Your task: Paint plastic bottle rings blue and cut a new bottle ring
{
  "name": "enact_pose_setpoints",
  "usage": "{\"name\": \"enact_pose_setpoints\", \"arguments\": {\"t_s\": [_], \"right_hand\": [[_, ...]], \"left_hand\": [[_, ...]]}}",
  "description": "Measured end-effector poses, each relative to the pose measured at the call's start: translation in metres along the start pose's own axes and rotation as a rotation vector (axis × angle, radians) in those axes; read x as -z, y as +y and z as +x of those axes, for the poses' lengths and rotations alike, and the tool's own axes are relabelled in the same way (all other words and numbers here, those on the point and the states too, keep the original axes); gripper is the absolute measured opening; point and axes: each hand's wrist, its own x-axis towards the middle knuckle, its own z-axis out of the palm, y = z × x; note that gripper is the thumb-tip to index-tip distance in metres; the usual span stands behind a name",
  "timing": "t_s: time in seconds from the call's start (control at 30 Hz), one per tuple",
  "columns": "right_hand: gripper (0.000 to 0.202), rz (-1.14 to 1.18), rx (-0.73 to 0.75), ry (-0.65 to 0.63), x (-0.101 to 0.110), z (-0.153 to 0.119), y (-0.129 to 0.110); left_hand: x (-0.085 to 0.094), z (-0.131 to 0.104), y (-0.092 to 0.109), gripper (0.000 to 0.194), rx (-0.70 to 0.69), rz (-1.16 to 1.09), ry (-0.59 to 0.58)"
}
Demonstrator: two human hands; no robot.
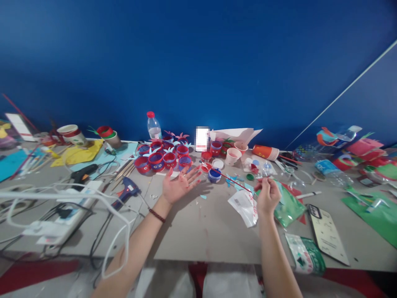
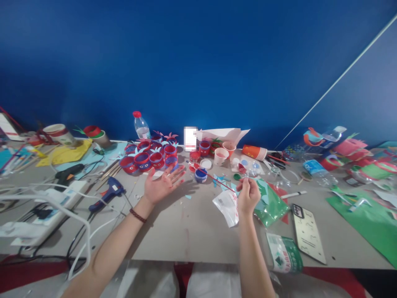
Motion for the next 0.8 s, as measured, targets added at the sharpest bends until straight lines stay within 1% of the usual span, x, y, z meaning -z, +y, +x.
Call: {"name": "enact_pose_setpoints", "arguments": {"t_s": [0.23, 0.4, 0.53, 0.63, 0.8], "right_hand": [[0.036, -0.028, 0.031, 0.006, -0.0017, -0.0027, -0.0067], [0.034, -0.028, 0.026, -0.009, -0.001, -0.0021, -0.0019], [0.035, -0.026, 0.018, -0.016, -0.0011, -0.0014, 0.0019], [0.036, -0.003, -0.002, -0.019, -0.0014, -0.0015, 0.0011], [0.036, -0.013, -0.012, -0.026, -0.0018, -0.0025, -0.0035]], "left_hand": [[-0.0044, 0.0006, -0.0019, 0.065, -0.019, 0.043, 0.029], [-0.006, 0.0016, -0.0031, 0.055, -0.021, 0.082, 0.048], [-0.0058, 0.0028, -0.0043, 0.053, -0.024, 0.071, 0.057], [-0.0041, 0.0046, -0.0052, 0.048, -0.052, 0.096, 0.091], [-0.0005, 0.007, -0.0071, 0.037, -0.089, 0.199, 0.144]]}}
